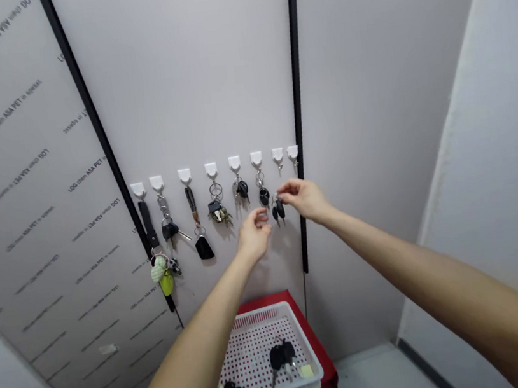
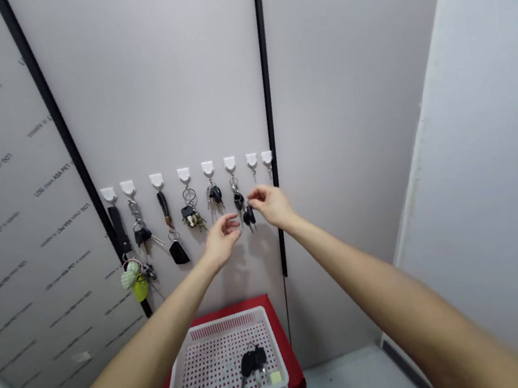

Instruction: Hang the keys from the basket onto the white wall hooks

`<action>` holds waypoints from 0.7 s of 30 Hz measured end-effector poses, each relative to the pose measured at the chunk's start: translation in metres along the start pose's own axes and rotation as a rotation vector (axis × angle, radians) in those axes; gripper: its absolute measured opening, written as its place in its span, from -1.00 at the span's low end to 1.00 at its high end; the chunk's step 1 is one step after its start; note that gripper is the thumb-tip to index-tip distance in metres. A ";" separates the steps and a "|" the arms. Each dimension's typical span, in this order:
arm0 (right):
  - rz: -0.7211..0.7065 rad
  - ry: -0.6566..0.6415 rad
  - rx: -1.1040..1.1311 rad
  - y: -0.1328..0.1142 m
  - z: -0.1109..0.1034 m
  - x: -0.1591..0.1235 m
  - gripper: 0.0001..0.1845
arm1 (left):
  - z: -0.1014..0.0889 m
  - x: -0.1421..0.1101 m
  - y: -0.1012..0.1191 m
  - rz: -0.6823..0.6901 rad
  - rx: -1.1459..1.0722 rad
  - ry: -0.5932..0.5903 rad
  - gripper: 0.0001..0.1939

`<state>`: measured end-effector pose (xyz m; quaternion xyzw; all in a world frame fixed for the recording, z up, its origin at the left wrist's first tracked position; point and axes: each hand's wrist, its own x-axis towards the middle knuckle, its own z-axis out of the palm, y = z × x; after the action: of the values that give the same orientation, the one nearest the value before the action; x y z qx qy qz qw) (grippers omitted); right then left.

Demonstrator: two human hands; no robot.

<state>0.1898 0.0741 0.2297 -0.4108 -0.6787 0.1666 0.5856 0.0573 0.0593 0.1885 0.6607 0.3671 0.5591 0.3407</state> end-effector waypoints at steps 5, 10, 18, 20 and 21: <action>0.040 0.204 0.026 -0.013 -0.014 0.040 -0.93 | 0.008 0.016 0.031 0.052 0.134 -0.007 -0.65; 0.111 0.320 -0.101 -0.004 -0.013 0.060 -0.95 | 0.009 0.011 0.031 0.024 0.196 -0.010 -0.65; 0.020 0.435 -0.408 0.015 -0.008 0.029 -0.77 | -0.007 -0.027 -0.025 -0.156 0.236 -0.142 -0.69; -0.019 0.308 -0.479 0.025 0.002 -0.007 -0.74 | -0.014 -0.051 -0.053 -0.242 0.257 -0.230 -0.71; -0.026 0.155 -0.498 0.031 0.009 -0.029 -0.74 | -0.018 -0.065 -0.067 -0.289 0.283 -0.287 -0.72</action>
<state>0.1917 0.0731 0.1861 -0.5450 -0.6572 -0.0452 0.5188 0.0255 0.0375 0.1018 0.7152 0.4803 0.3481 0.3696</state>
